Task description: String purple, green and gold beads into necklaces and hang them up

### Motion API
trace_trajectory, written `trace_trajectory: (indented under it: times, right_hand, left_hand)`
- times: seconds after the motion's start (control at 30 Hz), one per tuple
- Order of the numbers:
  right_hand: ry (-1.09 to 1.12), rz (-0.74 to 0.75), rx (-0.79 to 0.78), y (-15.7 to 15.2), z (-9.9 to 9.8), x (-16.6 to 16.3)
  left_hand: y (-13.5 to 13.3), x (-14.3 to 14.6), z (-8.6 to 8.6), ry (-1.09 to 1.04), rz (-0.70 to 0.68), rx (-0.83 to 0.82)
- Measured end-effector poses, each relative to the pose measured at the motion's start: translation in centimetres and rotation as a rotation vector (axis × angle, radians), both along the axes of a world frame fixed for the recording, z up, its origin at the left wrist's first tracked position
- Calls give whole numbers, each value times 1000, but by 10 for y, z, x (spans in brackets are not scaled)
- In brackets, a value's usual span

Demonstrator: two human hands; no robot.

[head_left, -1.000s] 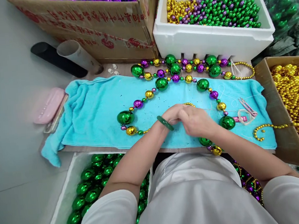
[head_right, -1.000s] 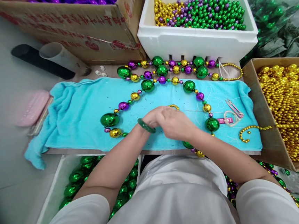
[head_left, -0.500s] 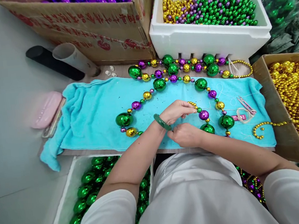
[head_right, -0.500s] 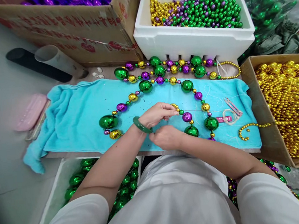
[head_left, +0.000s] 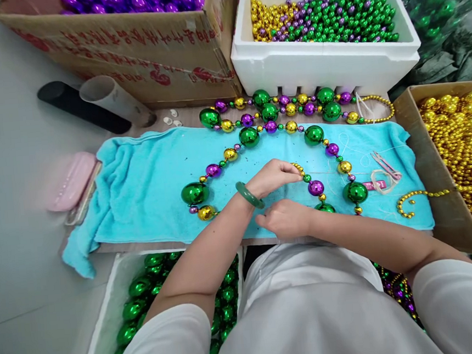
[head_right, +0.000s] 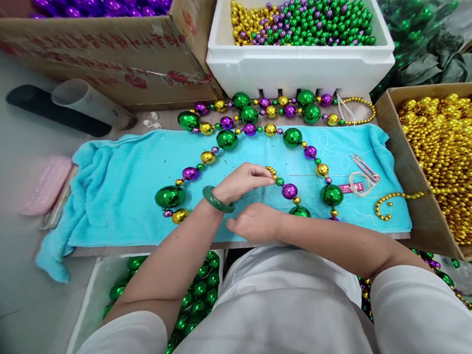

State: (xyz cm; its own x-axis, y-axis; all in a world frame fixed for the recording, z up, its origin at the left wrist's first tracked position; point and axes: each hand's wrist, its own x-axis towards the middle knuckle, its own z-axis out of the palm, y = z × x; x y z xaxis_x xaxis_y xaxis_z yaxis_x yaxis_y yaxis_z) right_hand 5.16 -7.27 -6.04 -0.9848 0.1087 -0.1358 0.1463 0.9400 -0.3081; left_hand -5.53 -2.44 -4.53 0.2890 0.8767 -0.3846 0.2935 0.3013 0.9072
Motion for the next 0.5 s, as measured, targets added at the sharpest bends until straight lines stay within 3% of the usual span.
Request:
trace_trajectory:
  times: [0.3, 0.4, 0.5]
  right_hand:
    - [-59, -43, -50, -3, 3, -4]
    - [3, -91, -94, -3, 25, 13]
    - [139, -361, -204, 22, 55, 47]
  left_hand:
    - [1, -1, -8, 72, -112, 119]
    - [0, -6, -13, 64, -89, 158]
    - [-4, -14, -16, 36, -53, 166]
